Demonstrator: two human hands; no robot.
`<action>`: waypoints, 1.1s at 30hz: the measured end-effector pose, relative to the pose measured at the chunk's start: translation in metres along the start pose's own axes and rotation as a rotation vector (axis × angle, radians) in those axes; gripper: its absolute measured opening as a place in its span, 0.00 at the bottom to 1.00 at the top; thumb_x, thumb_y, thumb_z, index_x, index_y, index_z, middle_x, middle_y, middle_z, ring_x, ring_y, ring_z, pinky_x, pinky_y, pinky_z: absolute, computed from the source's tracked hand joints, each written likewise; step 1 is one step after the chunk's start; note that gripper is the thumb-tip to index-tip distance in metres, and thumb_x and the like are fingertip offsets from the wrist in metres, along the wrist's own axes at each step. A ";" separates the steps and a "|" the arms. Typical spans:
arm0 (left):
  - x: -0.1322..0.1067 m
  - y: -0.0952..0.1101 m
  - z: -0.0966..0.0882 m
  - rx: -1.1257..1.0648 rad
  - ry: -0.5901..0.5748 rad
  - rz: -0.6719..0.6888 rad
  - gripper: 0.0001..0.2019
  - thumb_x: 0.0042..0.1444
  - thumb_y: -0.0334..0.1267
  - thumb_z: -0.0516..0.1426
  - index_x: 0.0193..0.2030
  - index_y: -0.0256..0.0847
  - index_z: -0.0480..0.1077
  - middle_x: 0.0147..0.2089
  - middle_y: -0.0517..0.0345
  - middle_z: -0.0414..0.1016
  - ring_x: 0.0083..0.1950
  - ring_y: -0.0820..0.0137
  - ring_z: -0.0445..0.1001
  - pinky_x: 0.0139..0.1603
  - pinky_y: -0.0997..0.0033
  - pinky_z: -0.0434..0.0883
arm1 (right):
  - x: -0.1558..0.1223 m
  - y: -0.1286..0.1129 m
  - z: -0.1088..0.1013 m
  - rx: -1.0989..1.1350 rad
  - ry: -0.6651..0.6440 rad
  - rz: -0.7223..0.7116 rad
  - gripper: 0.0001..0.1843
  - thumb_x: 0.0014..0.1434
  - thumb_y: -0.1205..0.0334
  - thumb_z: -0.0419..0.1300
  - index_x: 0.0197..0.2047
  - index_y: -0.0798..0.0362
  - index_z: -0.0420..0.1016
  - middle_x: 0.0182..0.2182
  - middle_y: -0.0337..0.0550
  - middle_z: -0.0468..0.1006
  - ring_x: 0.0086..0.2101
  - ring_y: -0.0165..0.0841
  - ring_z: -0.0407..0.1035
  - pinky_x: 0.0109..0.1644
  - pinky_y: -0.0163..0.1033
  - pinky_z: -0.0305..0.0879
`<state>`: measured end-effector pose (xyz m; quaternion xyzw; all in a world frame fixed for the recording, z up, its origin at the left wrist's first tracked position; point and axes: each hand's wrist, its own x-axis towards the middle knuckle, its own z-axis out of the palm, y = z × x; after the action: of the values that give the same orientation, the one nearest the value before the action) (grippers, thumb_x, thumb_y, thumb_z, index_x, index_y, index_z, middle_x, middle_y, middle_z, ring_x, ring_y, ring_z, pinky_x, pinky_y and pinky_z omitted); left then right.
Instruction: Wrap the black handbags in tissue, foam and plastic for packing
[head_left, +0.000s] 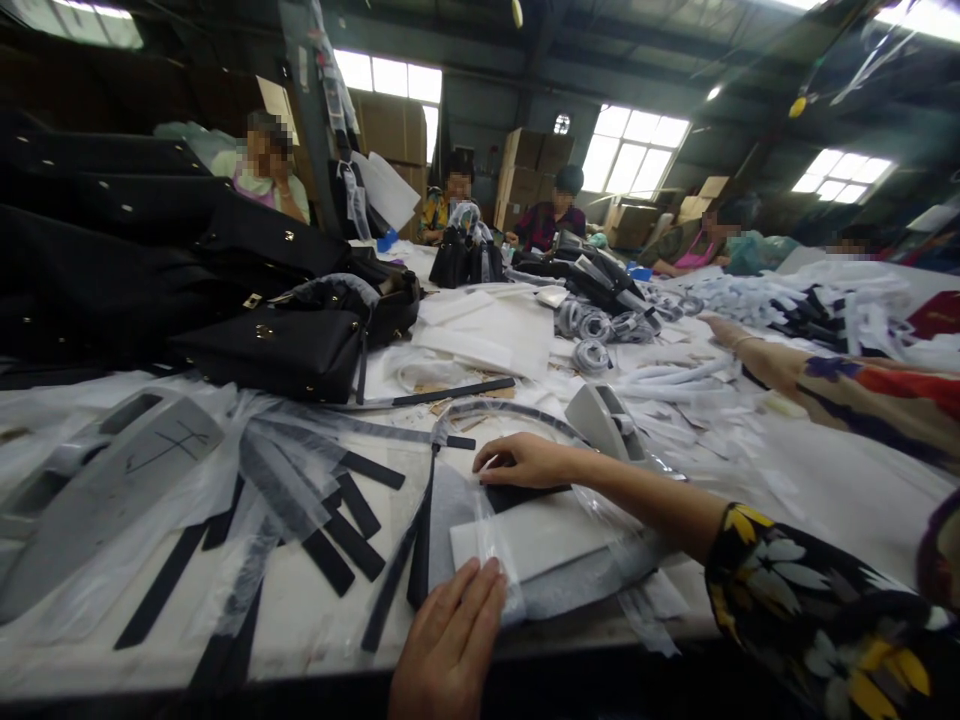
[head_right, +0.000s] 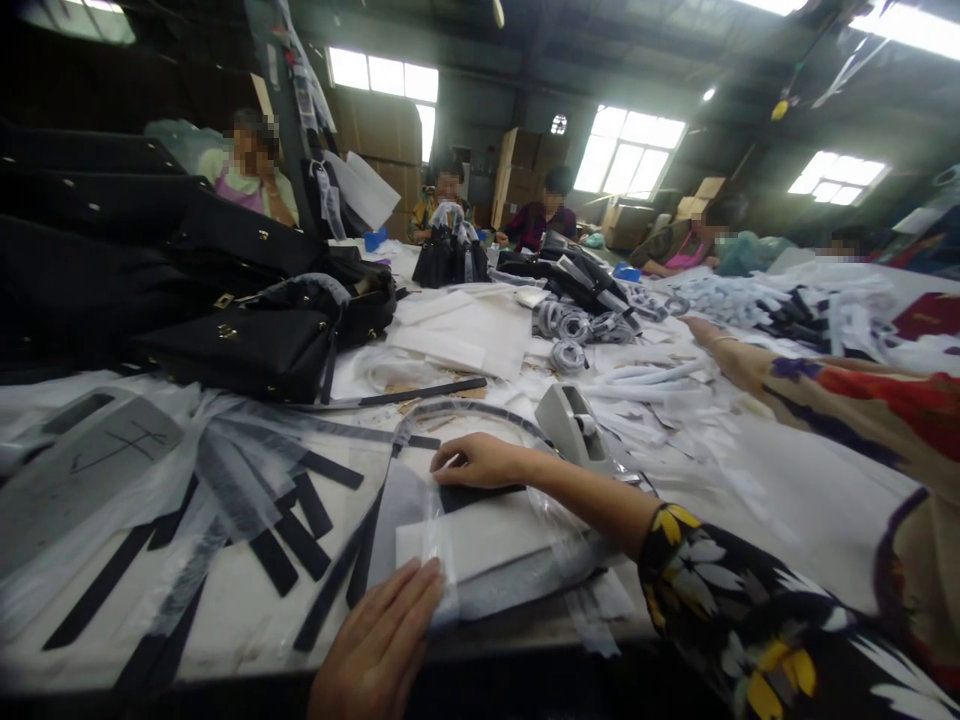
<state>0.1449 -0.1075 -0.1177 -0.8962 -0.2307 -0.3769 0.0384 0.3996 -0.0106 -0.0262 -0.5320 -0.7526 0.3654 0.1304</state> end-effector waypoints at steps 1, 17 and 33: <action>0.000 0.000 0.000 0.003 0.002 -0.001 0.20 0.67 0.25 0.47 0.61 0.37 0.69 0.63 0.57 0.72 0.65 0.65 0.67 0.62 0.66 0.67 | 0.001 -0.002 -0.002 -0.042 0.010 -0.029 0.14 0.63 0.55 0.61 0.48 0.52 0.80 0.44 0.43 0.82 0.43 0.35 0.76 0.49 0.35 0.67; 0.007 0.001 -0.002 -0.004 0.084 0.012 0.18 0.68 0.26 0.46 0.58 0.36 0.72 0.59 0.57 0.75 0.62 0.66 0.70 0.59 0.67 0.69 | 0.083 -0.089 -0.015 -0.792 -0.623 0.152 0.04 0.44 0.69 0.73 0.27 0.53 0.84 0.24 0.37 0.80 0.34 0.36 0.74 0.42 0.35 0.65; 0.009 0.004 -0.003 -0.053 0.126 -0.034 0.19 0.68 0.26 0.45 0.57 0.37 0.72 0.59 0.61 0.75 0.60 0.67 0.72 0.57 0.67 0.69 | 0.004 -0.061 -0.004 -0.679 0.026 0.155 0.06 0.57 0.66 0.66 0.38 0.47 0.83 0.43 0.40 0.82 0.45 0.37 0.75 0.43 0.34 0.62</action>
<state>0.1505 -0.1084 -0.1087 -0.8674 -0.2329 -0.4392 0.0230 0.3575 -0.0155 0.0179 -0.6050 -0.7870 0.0961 -0.0729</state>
